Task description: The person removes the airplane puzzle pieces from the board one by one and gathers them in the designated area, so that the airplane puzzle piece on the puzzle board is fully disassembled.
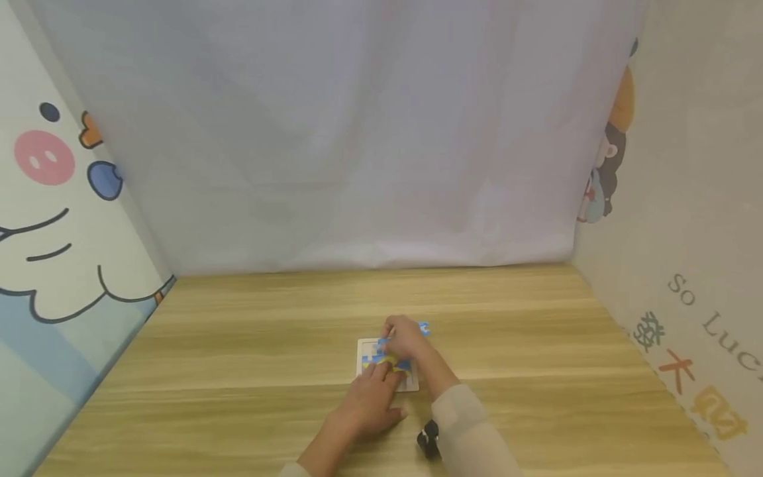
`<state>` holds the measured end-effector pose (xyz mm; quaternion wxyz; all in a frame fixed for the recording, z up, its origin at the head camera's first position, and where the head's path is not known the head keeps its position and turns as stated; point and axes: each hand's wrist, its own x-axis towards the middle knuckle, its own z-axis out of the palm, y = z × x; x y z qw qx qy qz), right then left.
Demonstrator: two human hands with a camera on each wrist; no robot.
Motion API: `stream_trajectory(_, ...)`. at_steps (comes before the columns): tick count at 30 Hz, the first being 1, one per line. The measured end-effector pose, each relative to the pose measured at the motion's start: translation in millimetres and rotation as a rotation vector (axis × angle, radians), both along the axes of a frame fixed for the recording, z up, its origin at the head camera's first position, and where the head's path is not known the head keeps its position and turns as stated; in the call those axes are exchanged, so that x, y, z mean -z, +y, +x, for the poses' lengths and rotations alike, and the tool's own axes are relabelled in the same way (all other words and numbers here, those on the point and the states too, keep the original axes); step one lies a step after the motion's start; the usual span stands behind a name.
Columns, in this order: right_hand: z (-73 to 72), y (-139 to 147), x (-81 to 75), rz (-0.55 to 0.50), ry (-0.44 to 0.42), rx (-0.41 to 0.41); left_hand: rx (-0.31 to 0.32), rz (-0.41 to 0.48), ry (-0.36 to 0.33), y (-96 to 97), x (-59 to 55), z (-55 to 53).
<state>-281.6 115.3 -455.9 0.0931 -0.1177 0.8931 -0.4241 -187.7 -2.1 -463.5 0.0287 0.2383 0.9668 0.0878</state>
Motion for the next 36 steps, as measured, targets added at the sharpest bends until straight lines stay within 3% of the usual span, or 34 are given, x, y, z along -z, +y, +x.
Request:
stream_trajectory(9, 2.1, 18, -3.4, -0.212, -0.014, -0.086, -0.005, -0.006, -0.045, 1.8, 1.1, 1.3)
stream_trajectory(13, 2.8, 23, -5.2, -0.207, -0.01, -0.13, -0.001, 0.0, -0.026, 2.2, 1.5, 0.3)
stream_trajectory(20, 4.9, 24, -2.1, -0.205, -0.045, -0.119, -0.003, 0.009, -0.049, 2.9, 2.9, 0.5)
stream_trajectory(28, 10.1, 35, -2.7, -0.217, 0.006, -0.131, 0.002, 0.057, -0.029, 2.6, 0.6, -3.7)
stream_trajectory(36, 14.3, 51, -4.7, -0.221, 0.043, -0.058, -0.013, 0.101, -0.018, -0.1, -3.3, -3.6)
